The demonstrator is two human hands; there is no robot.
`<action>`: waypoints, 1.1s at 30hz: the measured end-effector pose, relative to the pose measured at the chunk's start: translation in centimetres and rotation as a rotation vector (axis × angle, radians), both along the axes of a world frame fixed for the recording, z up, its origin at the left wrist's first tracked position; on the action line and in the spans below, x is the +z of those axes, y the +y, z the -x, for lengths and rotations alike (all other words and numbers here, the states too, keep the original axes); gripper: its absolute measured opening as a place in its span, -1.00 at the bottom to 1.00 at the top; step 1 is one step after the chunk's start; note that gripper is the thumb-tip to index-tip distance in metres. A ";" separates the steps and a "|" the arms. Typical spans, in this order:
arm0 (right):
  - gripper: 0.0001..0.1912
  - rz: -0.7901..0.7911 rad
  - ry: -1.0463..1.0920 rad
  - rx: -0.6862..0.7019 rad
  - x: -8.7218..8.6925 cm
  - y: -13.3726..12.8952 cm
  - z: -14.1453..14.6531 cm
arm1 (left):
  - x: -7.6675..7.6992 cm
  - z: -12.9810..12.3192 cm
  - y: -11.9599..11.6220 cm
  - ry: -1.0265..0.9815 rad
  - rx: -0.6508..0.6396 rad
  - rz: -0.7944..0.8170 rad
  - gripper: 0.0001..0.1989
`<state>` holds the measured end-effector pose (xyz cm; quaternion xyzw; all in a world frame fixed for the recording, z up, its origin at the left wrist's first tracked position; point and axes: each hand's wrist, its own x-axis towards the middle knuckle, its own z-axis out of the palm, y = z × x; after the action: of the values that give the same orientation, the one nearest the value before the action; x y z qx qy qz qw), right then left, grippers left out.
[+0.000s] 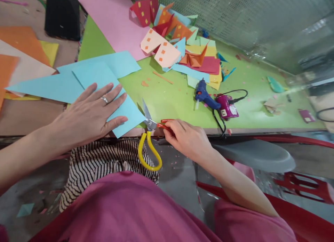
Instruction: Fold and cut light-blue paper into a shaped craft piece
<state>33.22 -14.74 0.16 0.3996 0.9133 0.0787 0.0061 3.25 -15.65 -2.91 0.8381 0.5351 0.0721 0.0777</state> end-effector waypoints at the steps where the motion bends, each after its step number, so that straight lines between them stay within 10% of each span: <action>1: -0.75 -0.027 0.000 0.020 -0.1 0.1 0.0 | -0.2 0.1 -0.1 0.005 -0.004 0.006 -0.30; 10: -0.77 -0.210 0.006 0.166 0.2 0.6 -0.2 | -0.9 0.6 -0.3 0.026 -0.053 -0.012 -0.34; 33: -0.75 0.288 0.023 0.015 1.0 3.5 1.2 | -2.0 1.5 -1.2 -0.030 -0.221 -0.049 -0.08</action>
<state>31.98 -11.25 1.13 0.3885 0.9181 -0.0575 0.0523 1.71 -16.90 -4.91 0.8925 0.4362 0.0889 0.0727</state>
